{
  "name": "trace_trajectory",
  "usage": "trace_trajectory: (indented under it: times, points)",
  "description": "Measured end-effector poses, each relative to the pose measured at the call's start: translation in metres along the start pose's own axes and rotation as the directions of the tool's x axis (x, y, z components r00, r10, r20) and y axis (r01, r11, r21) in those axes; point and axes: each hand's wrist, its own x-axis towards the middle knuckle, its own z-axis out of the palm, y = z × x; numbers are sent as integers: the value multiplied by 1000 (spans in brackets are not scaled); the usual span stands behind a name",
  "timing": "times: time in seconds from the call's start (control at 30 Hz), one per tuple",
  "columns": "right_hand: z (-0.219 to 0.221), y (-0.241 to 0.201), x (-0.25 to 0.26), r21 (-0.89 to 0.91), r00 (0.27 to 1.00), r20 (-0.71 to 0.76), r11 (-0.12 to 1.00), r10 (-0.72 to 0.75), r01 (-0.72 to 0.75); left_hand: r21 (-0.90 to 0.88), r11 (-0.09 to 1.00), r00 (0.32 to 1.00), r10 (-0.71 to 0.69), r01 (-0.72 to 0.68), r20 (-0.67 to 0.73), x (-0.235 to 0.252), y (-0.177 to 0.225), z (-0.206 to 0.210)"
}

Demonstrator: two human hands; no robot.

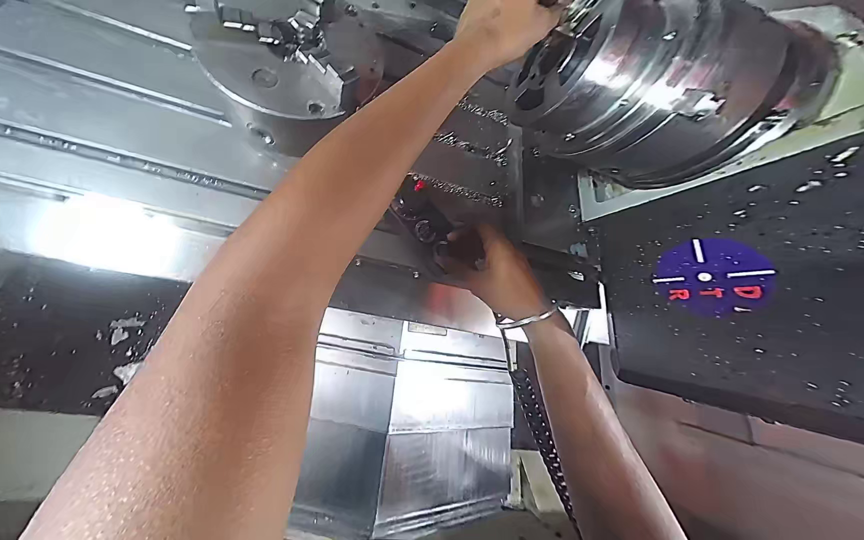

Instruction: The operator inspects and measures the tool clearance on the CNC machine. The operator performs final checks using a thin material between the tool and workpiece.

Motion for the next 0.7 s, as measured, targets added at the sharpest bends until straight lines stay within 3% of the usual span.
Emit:
trace_trajectory:
  times: [0.27, 0.43, 0.7]
  points:
    - [15, -48, 53, -166, 992, 31, 979, 123, -116, -6, 999, 999, 47, -47, -22, 0, 3, -1]
    - [24, -61, 65, -287, 979, -27, 937, 201, -200, -62, 996, 997, 57, -61, -56, 0, 0, -3]
    - [32, -61, 73, -366, 986, -53, 915, 160, -168, -47, 997, 996, 51, -54, -68, -2, 2, -1]
